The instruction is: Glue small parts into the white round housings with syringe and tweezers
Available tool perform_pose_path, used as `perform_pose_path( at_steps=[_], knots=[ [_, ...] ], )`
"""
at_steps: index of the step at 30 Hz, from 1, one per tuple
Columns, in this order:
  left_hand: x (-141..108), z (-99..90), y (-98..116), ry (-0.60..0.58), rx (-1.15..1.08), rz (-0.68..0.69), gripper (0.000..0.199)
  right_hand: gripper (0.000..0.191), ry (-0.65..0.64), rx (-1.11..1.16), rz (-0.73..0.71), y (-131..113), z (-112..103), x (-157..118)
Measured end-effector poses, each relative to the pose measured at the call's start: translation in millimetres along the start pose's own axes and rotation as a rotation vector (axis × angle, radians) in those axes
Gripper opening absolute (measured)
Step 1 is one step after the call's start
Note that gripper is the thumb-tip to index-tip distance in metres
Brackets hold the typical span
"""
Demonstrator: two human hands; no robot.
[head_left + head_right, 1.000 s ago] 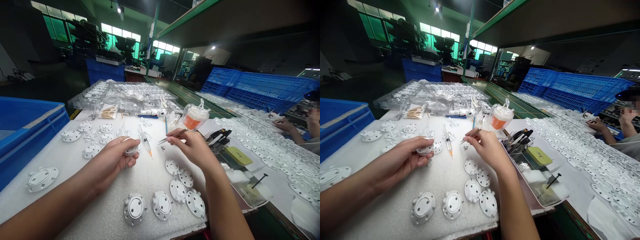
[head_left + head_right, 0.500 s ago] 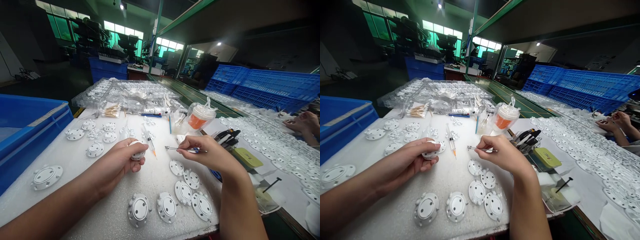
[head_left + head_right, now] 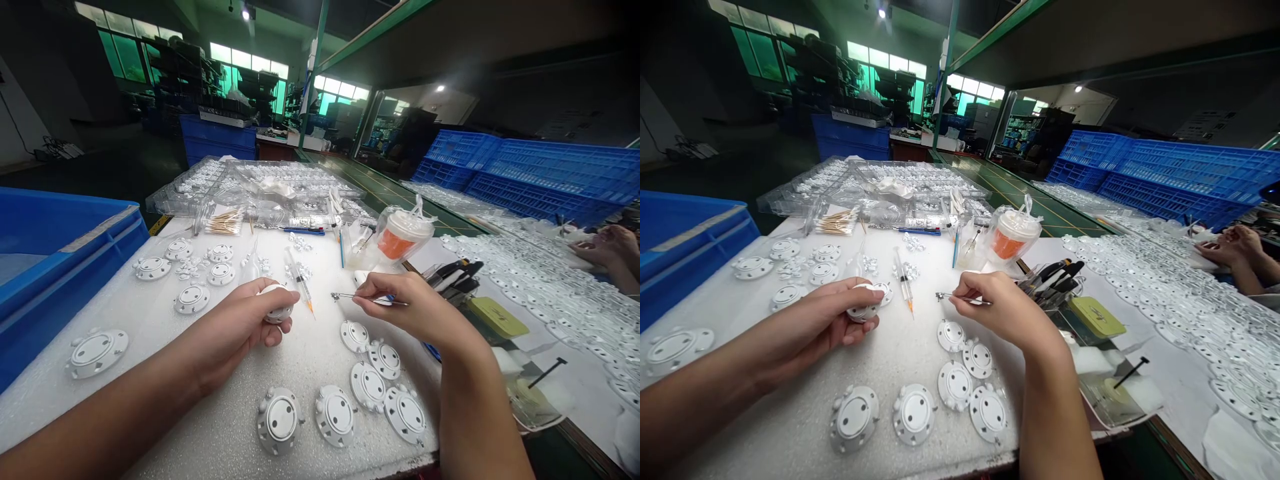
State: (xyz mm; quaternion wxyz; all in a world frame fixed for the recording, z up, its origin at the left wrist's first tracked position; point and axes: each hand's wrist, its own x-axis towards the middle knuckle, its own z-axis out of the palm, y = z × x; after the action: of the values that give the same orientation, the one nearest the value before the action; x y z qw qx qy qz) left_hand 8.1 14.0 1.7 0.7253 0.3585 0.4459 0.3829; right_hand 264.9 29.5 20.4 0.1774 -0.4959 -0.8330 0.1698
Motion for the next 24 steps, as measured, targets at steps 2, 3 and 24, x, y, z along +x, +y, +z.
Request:
perform_pose_path(
  at_steps=[2, 3, 24],
  knots=[
    [-0.2, -0.5, -0.8, -0.001, 0.007, -0.005, 0.024, 0.017, 0.0, -0.004, -0.002, -0.5, -0.2, 0.1],
    [-0.1, -0.8, -1.3, 0.0, 0.012, -0.006, 0.024, 0.017, -0.001, -0.003, -0.004, -0.8, -0.4, -0.1],
    [1.4, -1.7, -2.1, -0.015, 0.061, -0.013, 0.023, 0.015, 0.008, -0.026, 0.019, -2.0, -1.5, -2.1]
  ],
)
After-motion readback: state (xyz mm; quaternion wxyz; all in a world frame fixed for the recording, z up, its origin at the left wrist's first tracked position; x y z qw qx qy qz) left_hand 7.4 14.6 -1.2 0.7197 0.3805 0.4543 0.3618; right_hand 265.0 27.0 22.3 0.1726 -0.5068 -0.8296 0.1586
